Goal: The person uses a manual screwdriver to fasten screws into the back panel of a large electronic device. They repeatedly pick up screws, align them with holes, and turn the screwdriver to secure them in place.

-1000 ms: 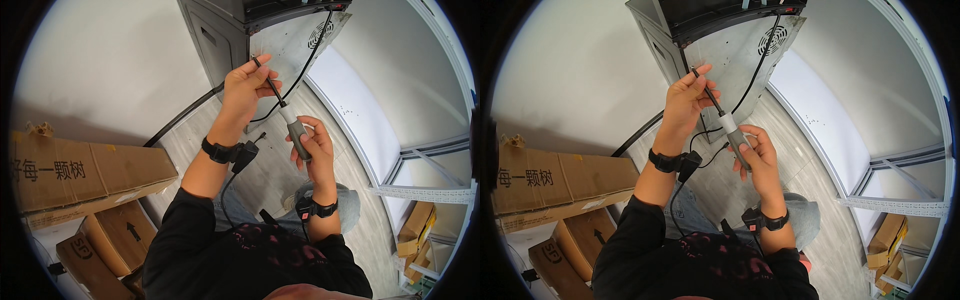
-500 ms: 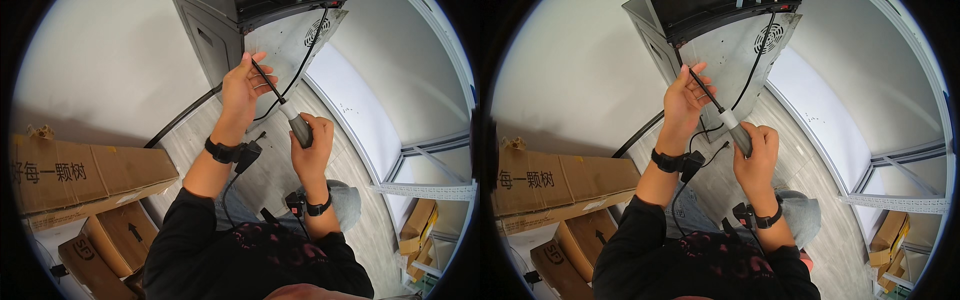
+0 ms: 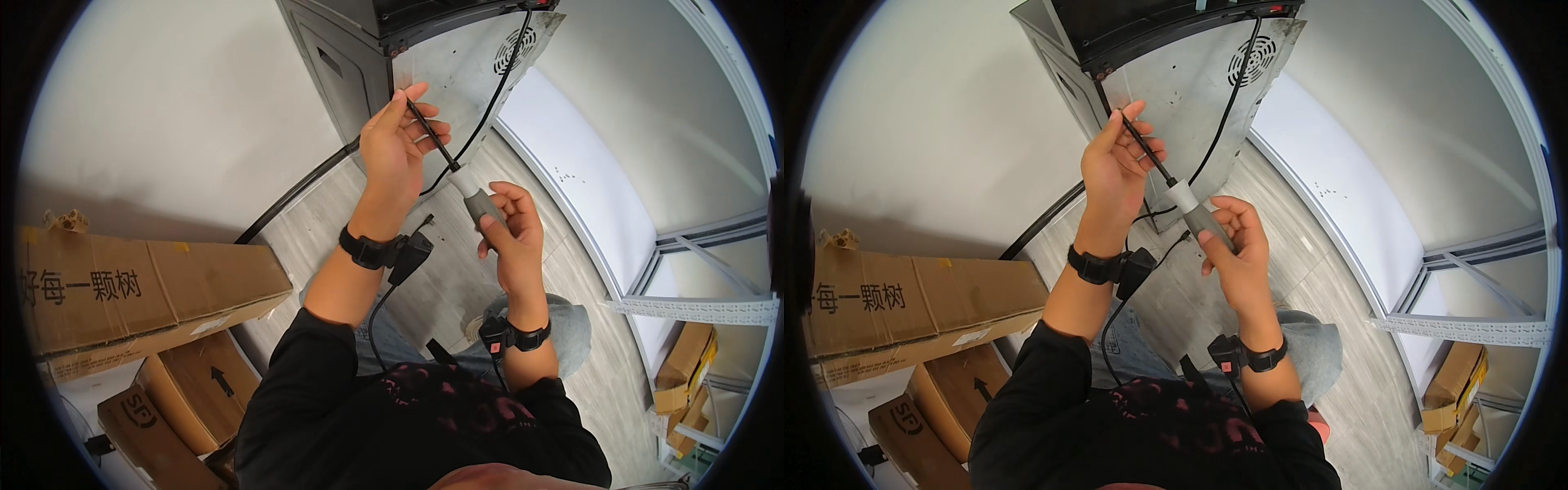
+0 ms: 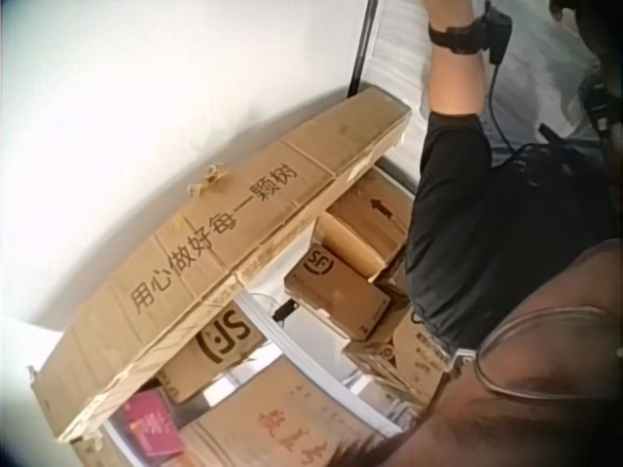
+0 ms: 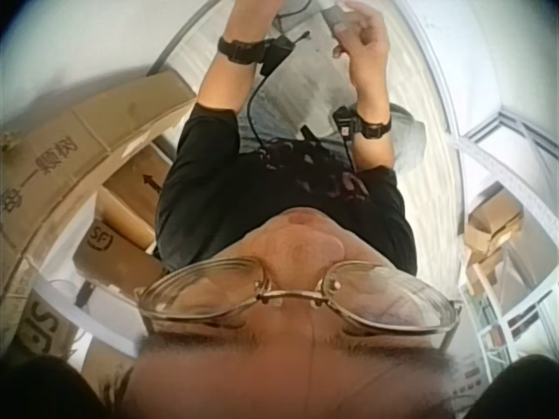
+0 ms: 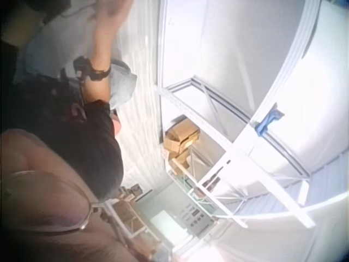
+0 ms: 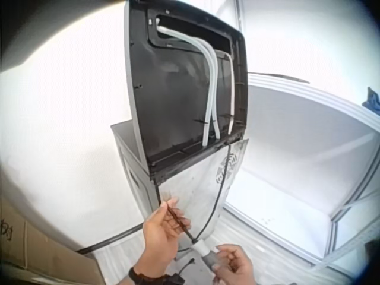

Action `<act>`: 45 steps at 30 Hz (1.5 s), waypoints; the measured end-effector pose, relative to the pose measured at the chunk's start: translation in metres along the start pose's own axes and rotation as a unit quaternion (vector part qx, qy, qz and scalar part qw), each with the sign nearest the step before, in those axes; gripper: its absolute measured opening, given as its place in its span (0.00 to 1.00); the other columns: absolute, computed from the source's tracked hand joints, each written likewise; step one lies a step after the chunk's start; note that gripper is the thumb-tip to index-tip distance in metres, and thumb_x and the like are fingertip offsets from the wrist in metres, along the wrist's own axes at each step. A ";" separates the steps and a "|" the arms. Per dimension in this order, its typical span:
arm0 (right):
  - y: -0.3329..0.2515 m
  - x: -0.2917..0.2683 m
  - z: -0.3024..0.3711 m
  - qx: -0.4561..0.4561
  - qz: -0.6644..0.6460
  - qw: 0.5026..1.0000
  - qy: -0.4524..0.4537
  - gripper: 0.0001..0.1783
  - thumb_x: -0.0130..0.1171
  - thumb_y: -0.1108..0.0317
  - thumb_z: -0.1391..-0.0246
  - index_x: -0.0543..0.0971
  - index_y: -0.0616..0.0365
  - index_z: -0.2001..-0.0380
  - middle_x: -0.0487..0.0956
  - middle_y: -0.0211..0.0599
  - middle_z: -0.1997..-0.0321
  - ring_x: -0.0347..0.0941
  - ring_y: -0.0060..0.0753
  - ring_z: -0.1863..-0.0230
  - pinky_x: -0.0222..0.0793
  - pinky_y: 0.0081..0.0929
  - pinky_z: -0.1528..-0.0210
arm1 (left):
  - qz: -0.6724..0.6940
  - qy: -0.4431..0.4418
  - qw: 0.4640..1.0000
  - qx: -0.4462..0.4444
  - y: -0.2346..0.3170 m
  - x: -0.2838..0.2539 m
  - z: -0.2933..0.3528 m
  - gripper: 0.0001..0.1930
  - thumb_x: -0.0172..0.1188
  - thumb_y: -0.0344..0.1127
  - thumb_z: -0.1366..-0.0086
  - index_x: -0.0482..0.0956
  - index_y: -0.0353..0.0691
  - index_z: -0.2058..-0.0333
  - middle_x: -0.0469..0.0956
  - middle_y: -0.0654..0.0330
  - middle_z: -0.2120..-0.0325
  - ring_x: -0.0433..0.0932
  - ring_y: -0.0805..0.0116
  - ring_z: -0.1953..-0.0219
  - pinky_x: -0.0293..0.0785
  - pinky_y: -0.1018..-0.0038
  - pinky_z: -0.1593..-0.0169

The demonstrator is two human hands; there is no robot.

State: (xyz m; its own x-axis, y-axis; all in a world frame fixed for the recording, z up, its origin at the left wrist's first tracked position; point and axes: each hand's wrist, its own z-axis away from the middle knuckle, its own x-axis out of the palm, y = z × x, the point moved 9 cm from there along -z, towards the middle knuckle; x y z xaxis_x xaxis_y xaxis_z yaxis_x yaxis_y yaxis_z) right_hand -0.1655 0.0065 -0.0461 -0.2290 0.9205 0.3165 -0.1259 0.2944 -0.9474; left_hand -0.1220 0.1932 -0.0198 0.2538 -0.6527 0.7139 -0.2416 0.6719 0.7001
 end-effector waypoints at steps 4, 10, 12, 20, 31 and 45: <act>-0.025 -0.001 0.003 -0.213 0.269 0.939 0.026 0.28 0.61 0.86 0.61 0.70 0.57 0.53 0.70 0.29 0.64 0.69 0.19 0.68 0.69 0.19 0.77 | -0.002 -0.021 1.000 0.005 0.001 0.003 0.001 0.18 0.46 0.41 0.32 0.72 0.33 0.52 0.76 0.60 0.71 0.77 0.67 0.71 0.74 0.70 0.65; 0.001 0.013 0.000 0.083 0.068 0.991 -0.079 0.24 0.58 0.79 0.52 0.67 0.58 0.50 0.74 0.34 0.62 0.71 0.18 0.66 0.65 0.16 0.75 | -0.050 -0.028 0.998 0.017 0.003 0.004 0.003 0.17 0.46 0.37 0.32 0.71 0.32 0.51 0.76 0.60 0.69 0.77 0.66 0.69 0.75 0.70 0.65; 0.008 0.010 -0.003 0.078 0.024 0.993 -0.081 0.22 0.54 0.78 0.49 0.67 0.59 0.49 0.75 0.35 0.63 0.69 0.17 0.69 0.63 0.14 0.77 | -0.042 -0.035 0.998 0.013 0.003 0.004 0.003 0.16 0.46 0.36 0.32 0.71 0.32 0.51 0.76 0.59 0.68 0.77 0.66 0.68 0.75 0.70 0.65; -0.023 0.004 0.001 -0.176 0.263 0.948 0.040 0.26 0.62 0.84 0.62 0.71 0.58 0.55 0.71 0.32 0.64 0.67 0.21 0.65 0.67 0.22 0.63 | -0.026 -0.048 0.998 -0.014 0.001 0.003 0.000 0.19 0.41 0.38 0.33 0.70 0.32 0.50 0.77 0.57 0.67 0.78 0.63 0.66 0.75 0.68 0.62; -0.009 0.009 -0.002 -0.094 0.277 0.956 0.007 0.24 0.64 0.75 0.56 0.73 0.56 0.53 0.75 0.33 0.72 0.68 0.25 0.74 0.66 0.23 0.66 | -0.003 -0.038 0.999 -0.022 -0.001 0.003 -0.002 0.22 0.39 0.42 0.35 0.71 0.31 0.52 0.77 0.57 0.69 0.76 0.64 0.67 0.71 0.68 0.61; -0.031 0.012 0.005 -0.187 0.318 0.929 0.020 0.22 0.62 0.79 0.60 0.75 0.57 0.56 0.67 0.34 0.65 0.65 0.27 0.64 0.64 0.21 0.62 | 0.012 -0.014 1.000 -0.009 -0.001 0.000 -0.002 0.21 0.41 0.42 0.34 0.73 0.33 0.52 0.76 0.60 0.71 0.74 0.68 0.69 0.71 0.69 0.62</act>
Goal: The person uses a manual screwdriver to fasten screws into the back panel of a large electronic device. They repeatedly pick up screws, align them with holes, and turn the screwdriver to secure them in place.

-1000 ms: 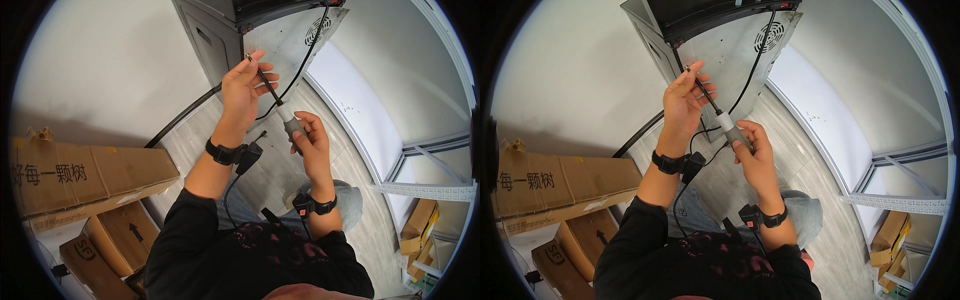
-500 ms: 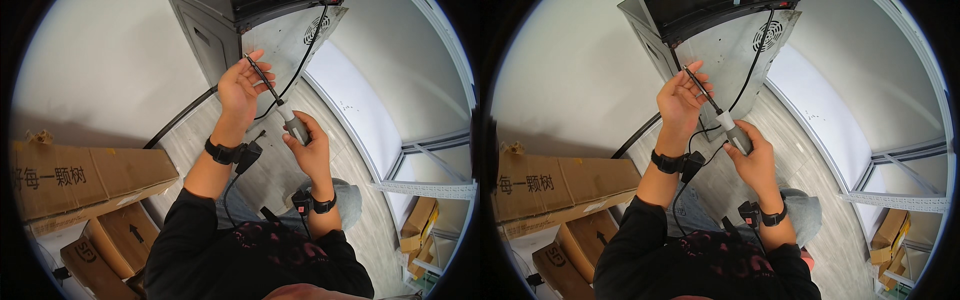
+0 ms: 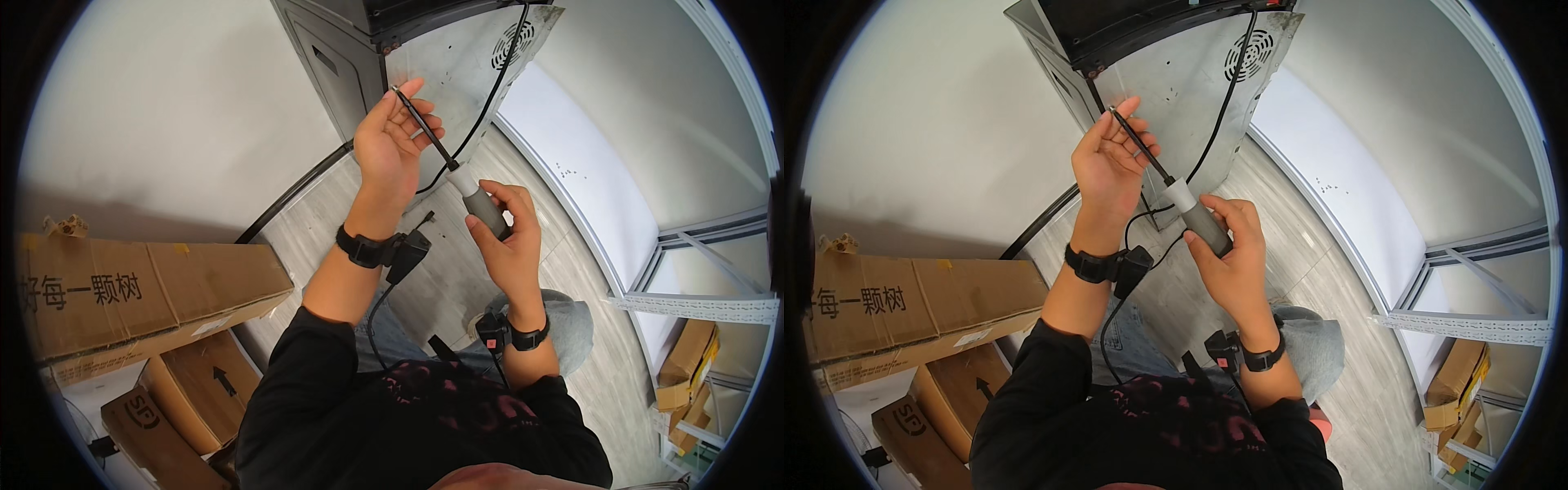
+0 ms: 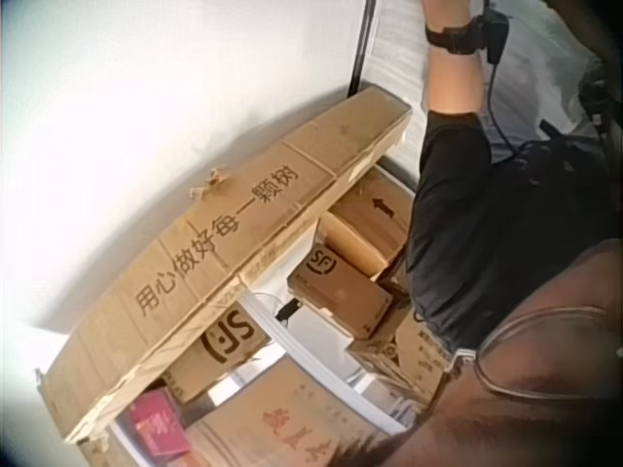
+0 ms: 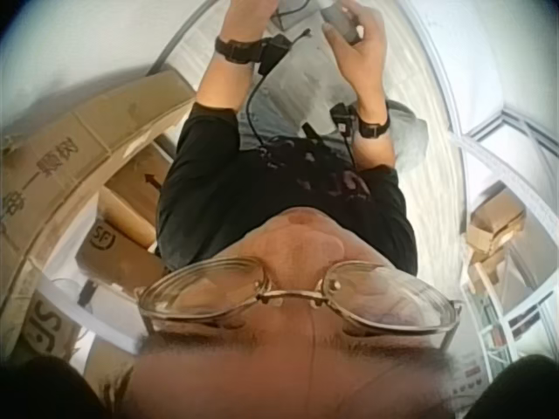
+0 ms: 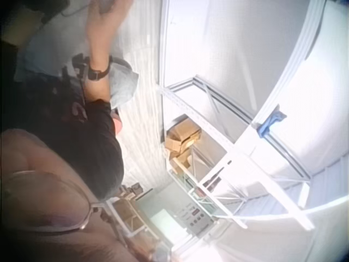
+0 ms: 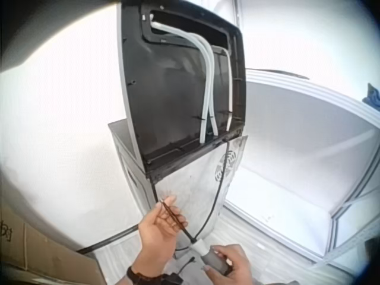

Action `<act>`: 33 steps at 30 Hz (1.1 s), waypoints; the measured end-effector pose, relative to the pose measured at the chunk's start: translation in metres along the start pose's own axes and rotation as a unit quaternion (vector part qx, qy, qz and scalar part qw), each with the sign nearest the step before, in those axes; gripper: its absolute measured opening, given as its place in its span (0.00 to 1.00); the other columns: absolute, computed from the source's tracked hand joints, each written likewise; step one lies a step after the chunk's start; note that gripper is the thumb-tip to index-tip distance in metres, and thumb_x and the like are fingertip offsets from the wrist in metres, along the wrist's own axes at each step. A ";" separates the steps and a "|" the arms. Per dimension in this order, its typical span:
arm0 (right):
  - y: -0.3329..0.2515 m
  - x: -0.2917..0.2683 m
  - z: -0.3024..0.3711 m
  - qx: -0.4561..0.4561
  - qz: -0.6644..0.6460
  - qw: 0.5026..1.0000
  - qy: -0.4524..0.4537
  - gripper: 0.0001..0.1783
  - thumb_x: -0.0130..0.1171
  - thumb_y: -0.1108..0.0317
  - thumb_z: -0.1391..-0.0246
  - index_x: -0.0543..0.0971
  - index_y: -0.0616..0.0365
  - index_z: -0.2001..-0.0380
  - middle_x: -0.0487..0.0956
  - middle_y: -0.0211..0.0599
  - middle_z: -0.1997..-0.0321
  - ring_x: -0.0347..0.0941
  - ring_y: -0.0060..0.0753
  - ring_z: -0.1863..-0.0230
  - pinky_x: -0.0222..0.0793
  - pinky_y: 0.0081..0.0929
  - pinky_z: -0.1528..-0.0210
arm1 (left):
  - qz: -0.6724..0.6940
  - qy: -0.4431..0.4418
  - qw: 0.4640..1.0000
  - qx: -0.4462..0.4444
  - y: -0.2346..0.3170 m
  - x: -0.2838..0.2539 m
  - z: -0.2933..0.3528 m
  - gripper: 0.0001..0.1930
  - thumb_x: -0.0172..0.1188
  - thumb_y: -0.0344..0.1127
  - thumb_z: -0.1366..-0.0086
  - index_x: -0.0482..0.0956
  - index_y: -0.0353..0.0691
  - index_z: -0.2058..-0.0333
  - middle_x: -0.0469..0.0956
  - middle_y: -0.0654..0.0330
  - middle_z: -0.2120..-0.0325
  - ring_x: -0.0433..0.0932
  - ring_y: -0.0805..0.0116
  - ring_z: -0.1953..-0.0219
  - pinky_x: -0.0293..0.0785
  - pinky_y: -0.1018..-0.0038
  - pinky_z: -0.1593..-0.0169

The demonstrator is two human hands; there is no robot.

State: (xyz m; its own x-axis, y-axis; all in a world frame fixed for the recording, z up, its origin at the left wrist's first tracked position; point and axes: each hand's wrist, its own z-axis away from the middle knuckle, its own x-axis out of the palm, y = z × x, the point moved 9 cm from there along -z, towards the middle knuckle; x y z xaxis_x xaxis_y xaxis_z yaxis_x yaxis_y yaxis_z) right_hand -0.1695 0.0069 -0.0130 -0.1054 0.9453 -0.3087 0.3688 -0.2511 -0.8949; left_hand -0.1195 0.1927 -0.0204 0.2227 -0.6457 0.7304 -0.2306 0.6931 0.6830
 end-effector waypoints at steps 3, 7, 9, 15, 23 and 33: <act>-0.002 -0.004 0.000 -0.011 -0.005 1.000 0.019 0.23 0.64 0.81 0.63 0.76 0.57 0.58 0.67 0.33 0.65 0.66 0.28 0.65 0.64 0.22 0.62 | 0.011 0.006 1.000 -0.001 -0.002 0.000 0.001 0.20 0.42 0.42 0.34 0.73 0.33 0.53 0.76 0.60 0.71 0.74 0.68 0.69 0.71 0.69 0.62; -0.008 -0.008 -0.002 -0.034 0.007 0.999 0.031 0.23 0.64 0.82 0.64 0.76 0.57 0.59 0.67 0.34 0.65 0.66 0.28 0.65 0.65 0.22 0.63 | 0.023 0.010 1.000 -0.003 -0.004 -0.001 0.000 0.19 0.44 0.43 0.35 0.73 0.36 0.54 0.76 0.61 0.72 0.74 0.68 0.69 0.71 0.69 0.63; -0.009 -0.010 -0.002 -0.040 0.015 0.998 0.040 0.23 0.64 0.82 0.64 0.77 0.57 0.60 0.67 0.34 0.65 0.66 0.29 0.65 0.65 0.23 0.63 | 0.030 0.017 0.999 0.001 -0.005 -0.001 -0.001 0.18 0.44 0.43 0.36 0.73 0.37 0.55 0.76 0.61 0.72 0.74 0.68 0.70 0.71 0.69 0.64; -0.016 -0.014 0.001 -0.066 0.050 0.993 0.080 0.21 0.65 0.82 0.66 0.78 0.58 0.62 0.67 0.34 0.65 0.67 0.30 0.66 0.65 0.22 0.65 | 0.049 0.005 0.999 0.013 -0.007 -0.003 -0.004 0.15 0.45 0.44 0.36 0.74 0.40 0.61 0.76 0.62 0.73 0.74 0.68 0.71 0.71 0.69 0.64; -0.009 -0.013 -0.001 -0.002 -0.015 0.998 0.054 0.22 0.65 0.82 0.66 0.78 0.57 0.62 0.68 0.32 0.66 0.67 0.26 0.65 0.65 0.21 0.64 | 0.074 -0.002 0.997 0.008 -0.009 -0.003 -0.005 0.15 0.46 0.42 0.36 0.74 0.39 0.61 0.76 0.60 0.73 0.74 0.67 0.71 0.72 0.69 0.66; 0.021 -0.012 0.000 0.204 -0.224 0.953 0.019 0.14 0.58 0.75 0.49 0.74 0.60 0.57 0.75 0.30 0.65 0.66 0.12 0.79 0.59 0.12 0.85 | 0.053 -0.010 0.998 0.016 -0.009 -0.003 -0.009 0.18 0.43 0.43 0.36 0.74 0.37 0.58 0.77 0.58 0.71 0.75 0.67 0.71 0.72 0.71 0.66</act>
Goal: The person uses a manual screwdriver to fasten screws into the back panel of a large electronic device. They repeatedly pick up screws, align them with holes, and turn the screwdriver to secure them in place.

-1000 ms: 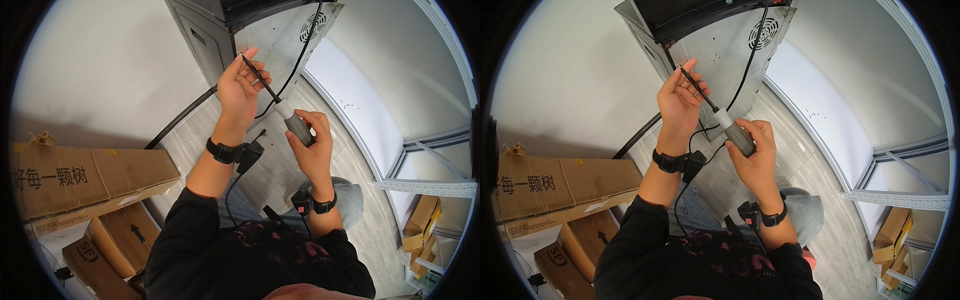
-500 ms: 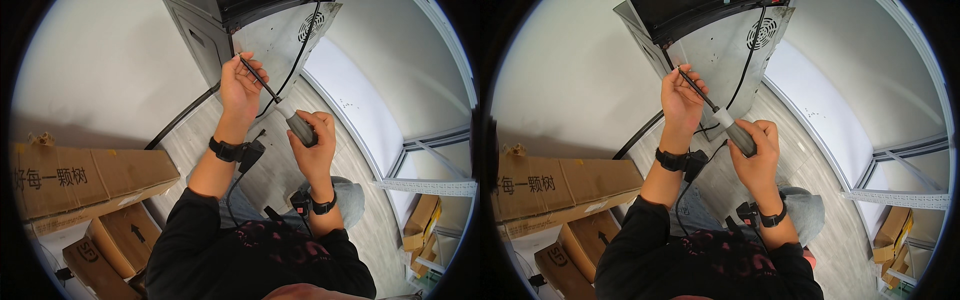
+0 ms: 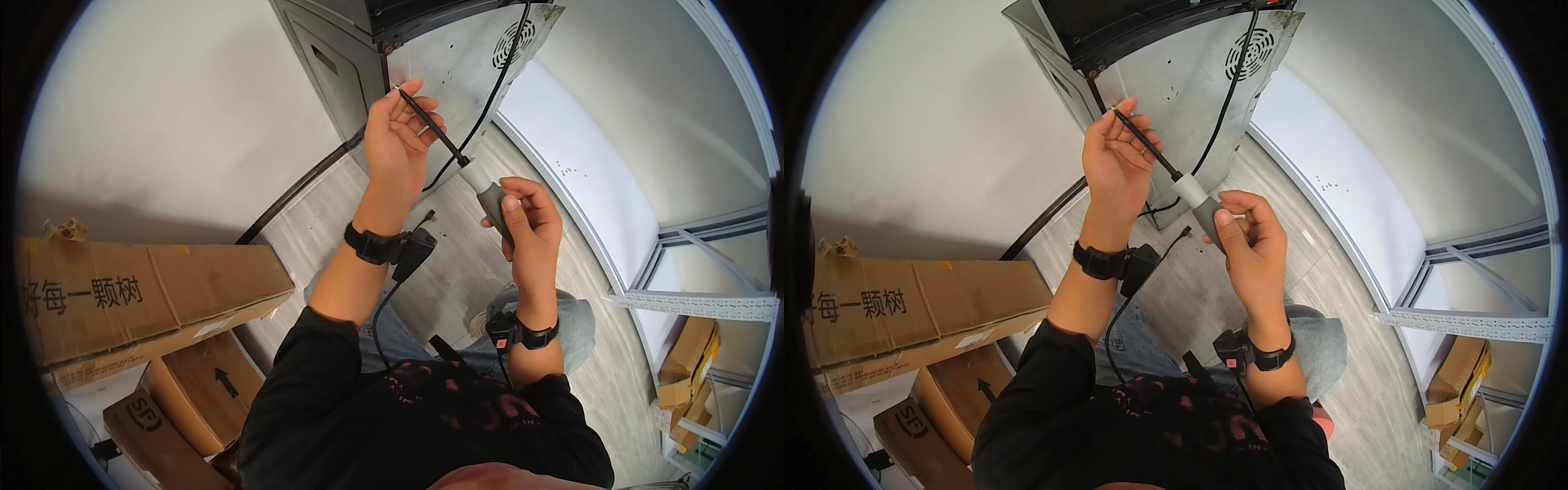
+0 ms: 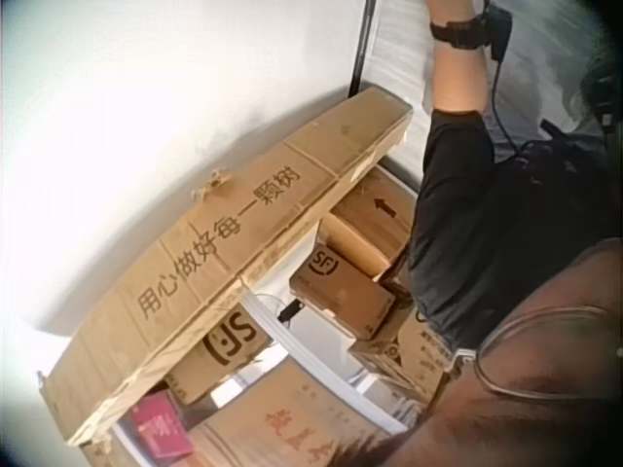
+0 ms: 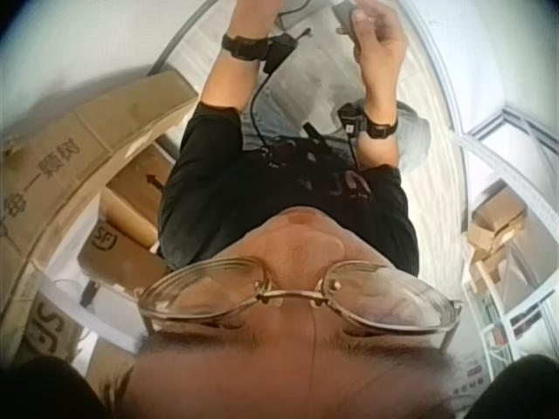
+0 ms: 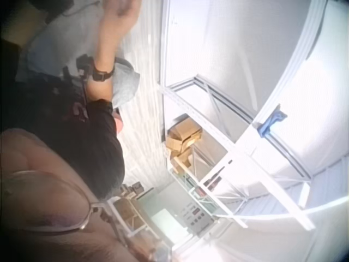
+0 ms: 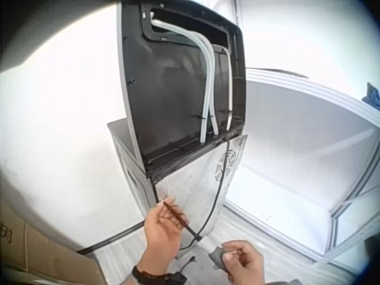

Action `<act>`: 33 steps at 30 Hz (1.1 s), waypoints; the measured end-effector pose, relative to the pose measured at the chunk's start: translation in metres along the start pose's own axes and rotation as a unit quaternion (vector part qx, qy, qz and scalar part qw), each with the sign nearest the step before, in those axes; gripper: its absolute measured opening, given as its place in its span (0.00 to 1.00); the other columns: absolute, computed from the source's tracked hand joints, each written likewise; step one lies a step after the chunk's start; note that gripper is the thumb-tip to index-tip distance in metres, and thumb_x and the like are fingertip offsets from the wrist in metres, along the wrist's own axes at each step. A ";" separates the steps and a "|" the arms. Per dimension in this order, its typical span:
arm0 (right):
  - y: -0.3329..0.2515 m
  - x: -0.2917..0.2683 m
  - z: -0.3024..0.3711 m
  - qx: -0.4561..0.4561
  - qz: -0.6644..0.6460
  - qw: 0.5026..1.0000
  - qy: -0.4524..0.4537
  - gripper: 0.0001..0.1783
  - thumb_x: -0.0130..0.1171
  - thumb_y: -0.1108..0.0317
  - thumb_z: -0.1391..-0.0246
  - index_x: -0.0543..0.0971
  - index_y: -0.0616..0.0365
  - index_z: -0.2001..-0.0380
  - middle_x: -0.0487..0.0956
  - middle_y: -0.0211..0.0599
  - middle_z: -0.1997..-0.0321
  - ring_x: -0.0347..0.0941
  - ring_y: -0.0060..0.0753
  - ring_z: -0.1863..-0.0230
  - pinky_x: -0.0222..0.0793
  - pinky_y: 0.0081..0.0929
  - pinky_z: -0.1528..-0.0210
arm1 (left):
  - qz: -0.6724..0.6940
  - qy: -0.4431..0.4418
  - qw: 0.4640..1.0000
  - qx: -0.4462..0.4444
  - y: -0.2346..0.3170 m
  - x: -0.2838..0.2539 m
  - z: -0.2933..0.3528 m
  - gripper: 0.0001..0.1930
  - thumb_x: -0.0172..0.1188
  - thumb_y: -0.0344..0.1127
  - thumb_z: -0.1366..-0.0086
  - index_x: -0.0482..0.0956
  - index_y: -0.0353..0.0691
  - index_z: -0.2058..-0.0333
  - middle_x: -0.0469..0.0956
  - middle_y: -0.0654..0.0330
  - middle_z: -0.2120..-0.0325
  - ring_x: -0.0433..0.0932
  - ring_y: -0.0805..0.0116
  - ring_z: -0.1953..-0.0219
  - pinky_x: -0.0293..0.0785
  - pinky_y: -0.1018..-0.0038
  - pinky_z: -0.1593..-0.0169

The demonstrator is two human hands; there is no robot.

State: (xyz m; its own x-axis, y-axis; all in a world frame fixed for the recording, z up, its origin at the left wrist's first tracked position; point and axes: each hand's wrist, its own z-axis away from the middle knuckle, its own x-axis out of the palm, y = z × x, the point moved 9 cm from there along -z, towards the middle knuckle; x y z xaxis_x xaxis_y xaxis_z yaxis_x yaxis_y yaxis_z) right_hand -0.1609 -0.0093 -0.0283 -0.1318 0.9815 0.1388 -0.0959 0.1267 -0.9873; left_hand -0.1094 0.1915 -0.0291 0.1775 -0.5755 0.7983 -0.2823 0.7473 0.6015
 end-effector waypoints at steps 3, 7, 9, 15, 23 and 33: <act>-0.005 0.009 0.003 0.006 0.026 0.999 -0.026 0.13 0.57 0.75 0.48 0.73 0.61 0.57 0.75 0.31 0.65 0.67 0.14 0.74 0.62 0.11 0.80 | -0.010 0.000 1.000 0.005 0.000 -0.001 0.000 0.19 0.42 0.43 0.36 0.74 0.37 0.56 0.78 0.57 0.70 0.75 0.67 0.71 0.72 0.70 0.65; -0.019 0.009 0.009 -0.142 0.139 0.980 0.027 0.18 0.60 0.78 0.54 0.73 0.61 0.57 0.75 0.34 0.64 0.69 0.20 0.66 0.66 0.14 0.70 | 0.004 -0.013 1.000 -0.011 -0.002 0.000 0.000 0.20 0.42 0.43 0.36 0.75 0.36 0.55 0.79 0.57 0.69 0.75 0.66 0.70 0.72 0.69 0.64; -0.023 0.009 0.010 -0.188 0.203 0.960 0.046 0.21 0.63 0.78 0.58 0.73 0.61 0.57 0.75 0.35 0.65 0.70 0.23 0.63 0.67 0.17 0.67 | 0.014 -0.020 1.000 -0.015 0.000 0.001 0.001 0.20 0.42 0.43 0.36 0.75 0.37 0.54 0.79 0.57 0.69 0.75 0.67 0.70 0.72 0.69 0.63; -0.019 0.005 0.003 -0.230 0.314 0.919 0.061 0.24 0.66 0.78 0.64 0.75 0.58 0.58 0.76 0.40 0.66 0.73 0.30 0.65 0.71 0.25 0.67 | -0.009 -0.011 1.000 -0.018 -0.003 -0.003 -0.001 0.19 0.46 0.43 0.36 0.75 0.37 0.54 0.78 0.58 0.69 0.74 0.67 0.69 0.71 0.69 0.62; -0.015 0.012 0.006 -0.214 0.285 0.932 0.063 0.21 0.67 0.74 0.60 0.73 0.58 0.60 0.76 0.38 0.68 0.73 0.29 0.70 0.69 0.24 0.68 | -0.048 -0.024 0.998 -0.023 -0.001 -0.003 0.002 0.17 0.50 0.39 0.35 0.73 0.37 0.52 0.77 0.60 0.70 0.75 0.70 0.69 0.72 0.72 0.63; -0.006 0.002 0.002 -0.129 0.224 0.966 0.020 0.25 0.64 0.79 0.61 0.73 0.57 0.55 0.72 0.37 0.60 0.67 0.29 0.62 0.65 0.25 0.61 | -0.066 -0.037 0.997 -0.015 0.002 0.001 0.004 0.18 0.47 0.39 0.34 0.71 0.33 0.51 0.78 0.57 0.67 0.77 0.66 0.66 0.74 0.70 0.61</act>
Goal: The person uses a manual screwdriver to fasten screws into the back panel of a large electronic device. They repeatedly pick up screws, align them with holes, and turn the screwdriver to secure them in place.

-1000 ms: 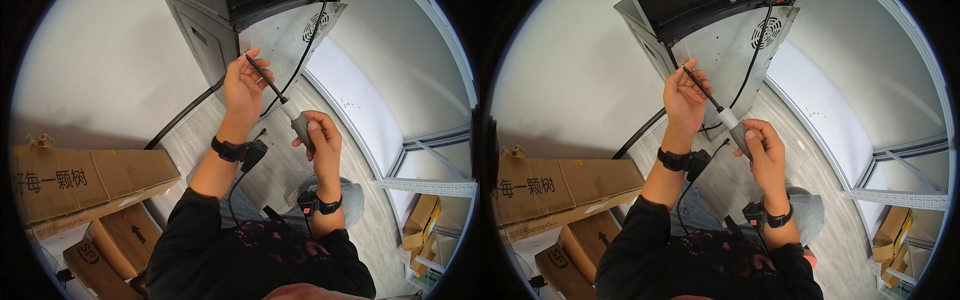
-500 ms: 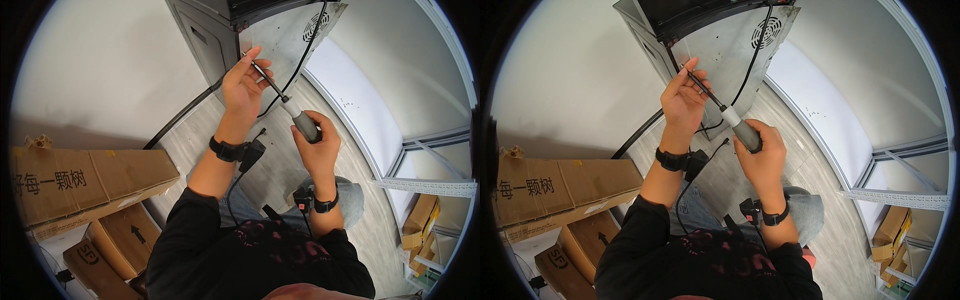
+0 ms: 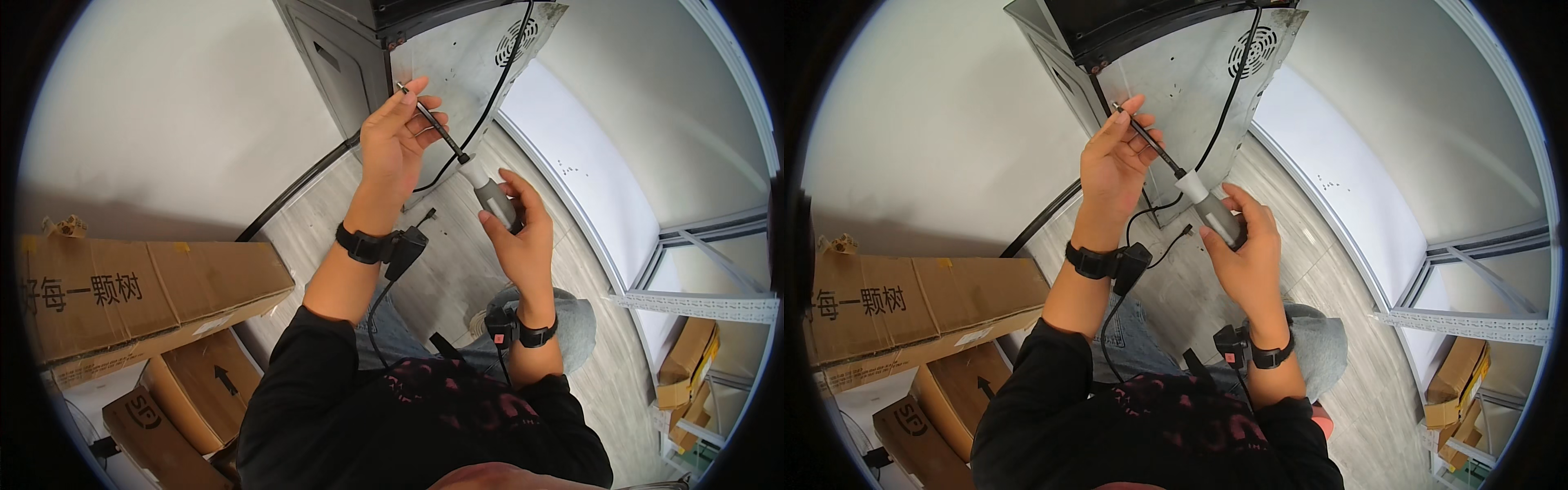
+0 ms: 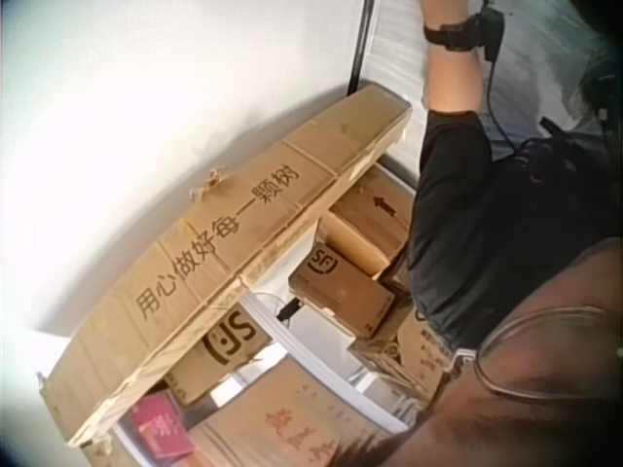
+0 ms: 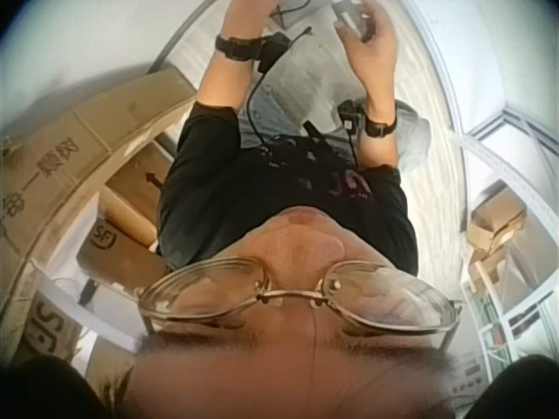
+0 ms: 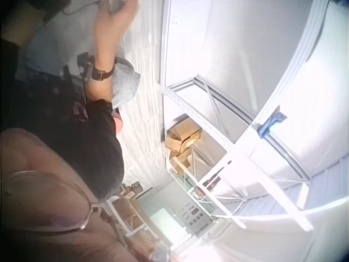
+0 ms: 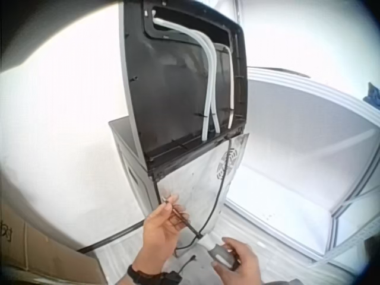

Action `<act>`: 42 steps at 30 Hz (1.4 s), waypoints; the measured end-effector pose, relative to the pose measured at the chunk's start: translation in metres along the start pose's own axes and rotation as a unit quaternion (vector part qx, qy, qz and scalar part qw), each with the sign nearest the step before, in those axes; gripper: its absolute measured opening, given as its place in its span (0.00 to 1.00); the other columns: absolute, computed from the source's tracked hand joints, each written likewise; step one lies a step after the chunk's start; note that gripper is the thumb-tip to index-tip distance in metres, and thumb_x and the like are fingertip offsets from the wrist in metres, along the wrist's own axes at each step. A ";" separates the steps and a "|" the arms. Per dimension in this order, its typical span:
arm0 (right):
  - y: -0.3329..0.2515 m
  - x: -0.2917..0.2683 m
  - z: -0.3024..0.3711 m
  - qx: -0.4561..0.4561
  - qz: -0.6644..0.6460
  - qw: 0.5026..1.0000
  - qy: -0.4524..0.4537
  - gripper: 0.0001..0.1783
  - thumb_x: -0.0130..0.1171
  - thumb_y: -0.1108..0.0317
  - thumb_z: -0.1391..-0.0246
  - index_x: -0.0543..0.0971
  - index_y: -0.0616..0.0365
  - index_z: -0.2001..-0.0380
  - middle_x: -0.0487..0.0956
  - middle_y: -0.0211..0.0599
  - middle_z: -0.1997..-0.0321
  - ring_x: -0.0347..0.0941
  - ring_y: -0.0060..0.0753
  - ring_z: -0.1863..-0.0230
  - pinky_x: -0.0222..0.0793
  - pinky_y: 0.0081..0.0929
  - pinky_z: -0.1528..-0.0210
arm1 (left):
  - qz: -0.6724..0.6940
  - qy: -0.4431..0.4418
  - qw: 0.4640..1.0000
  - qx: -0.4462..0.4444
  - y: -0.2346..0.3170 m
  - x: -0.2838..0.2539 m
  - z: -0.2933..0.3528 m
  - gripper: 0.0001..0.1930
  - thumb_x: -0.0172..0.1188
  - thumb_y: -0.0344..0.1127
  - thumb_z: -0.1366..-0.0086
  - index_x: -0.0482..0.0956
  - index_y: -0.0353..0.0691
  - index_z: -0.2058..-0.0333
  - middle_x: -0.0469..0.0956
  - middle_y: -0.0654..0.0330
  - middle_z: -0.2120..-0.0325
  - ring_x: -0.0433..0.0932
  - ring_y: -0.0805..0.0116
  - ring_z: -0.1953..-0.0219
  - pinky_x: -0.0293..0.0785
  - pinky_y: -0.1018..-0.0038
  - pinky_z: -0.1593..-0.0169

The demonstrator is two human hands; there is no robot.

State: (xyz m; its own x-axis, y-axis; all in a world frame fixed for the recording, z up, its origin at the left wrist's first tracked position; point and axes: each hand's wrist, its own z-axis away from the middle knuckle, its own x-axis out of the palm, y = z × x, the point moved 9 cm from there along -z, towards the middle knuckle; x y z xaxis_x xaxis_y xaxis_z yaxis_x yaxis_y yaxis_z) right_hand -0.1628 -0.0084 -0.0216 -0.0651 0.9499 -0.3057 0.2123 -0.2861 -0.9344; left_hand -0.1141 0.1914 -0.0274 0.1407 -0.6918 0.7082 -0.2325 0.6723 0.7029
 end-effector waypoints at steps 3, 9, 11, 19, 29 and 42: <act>-0.016 0.000 -0.002 -0.121 0.134 0.983 0.015 0.23 0.64 0.80 0.63 0.75 0.57 0.58 0.73 0.39 0.59 0.68 0.35 0.64 0.66 0.25 0.63 | 0.038 0.003 0.999 -0.015 0.000 0.002 0.001 0.19 0.44 0.40 0.33 0.71 0.33 0.51 0.78 0.56 0.66 0.77 0.64 0.65 0.74 0.68 0.60; -0.029 0.000 -0.001 -0.174 0.112 0.977 0.054 0.23 0.64 0.81 0.64 0.74 0.58 0.60 0.74 0.42 0.63 0.74 0.43 0.65 0.69 0.29 0.69 | 0.048 0.016 0.998 -0.026 0.001 0.005 0.002 0.19 0.43 0.42 0.33 0.73 0.34 0.53 0.78 0.56 0.65 0.77 0.63 0.65 0.74 0.67 0.59; -0.022 0.002 0.001 -0.138 0.119 0.982 0.052 0.23 0.64 0.81 0.64 0.74 0.58 0.59 0.73 0.43 0.63 0.74 0.45 0.64 0.70 0.30 0.69 | 0.045 0.027 0.998 -0.027 -0.001 0.005 0.001 0.18 0.43 0.42 0.33 0.73 0.35 0.54 0.78 0.57 0.66 0.78 0.63 0.66 0.74 0.67 0.59; -0.027 0.004 0.004 -0.121 0.069 0.990 0.002 0.26 0.62 0.83 0.66 0.72 0.59 0.57 0.70 0.45 0.62 0.70 0.46 0.61 0.67 0.31 0.61 | 0.056 0.038 0.998 -0.009 -0.001 0.004 0.003 0.16 0.45 0.42 0.33 0.74 0.38 0.56 0.78 0.60 0.70 0.78 0.65 0.69 0.74 0.68 0.62; -0.035 -0.003 0.003 -0.173 0.099 0.979 0.038 0.24 0.63 0.81 0.65 0.74 0.59 0.59 0.74 0.41 0.67 0.72 0.42 0.67 0.68 0.29 0.63 | 0.124 0.038 0.991 -0.015 -0.007 0.010 0.004 0.15 0.44 0.41 0.34 0.74 0.40 0.57 0.78 0.62 0.71 0.77 0.66 0.69 0.73 0.69 0.62; -0.022 -0.011 -0.003 -0.123 0.057 0.990 0.027 0.23 0.62 0.80 0.61 0.75 0.58 0.56 0.69 0.36 0.64 0.67 0.29 0.66 0.66 0.22 0.65 | 0.131 0.039 0.991 -0.011 -0.009 0.010 0.003 0.16 0.43 0.41 0.34 0.74 0.41 0.55 0.77 0.62 0.70 0.76 0.66 0.69 0.72 0.68 0.61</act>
State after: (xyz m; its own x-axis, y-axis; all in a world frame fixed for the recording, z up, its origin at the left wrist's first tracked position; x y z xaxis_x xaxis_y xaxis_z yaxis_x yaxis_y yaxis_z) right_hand -0.1640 -0.0120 0.0027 0.0240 0.9204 -0.3903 0.4474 -0.3590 -0.8191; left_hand -0.1132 0.1778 -0.0263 0.1522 -0.4717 0.8685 -0.2490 0.8321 0.4956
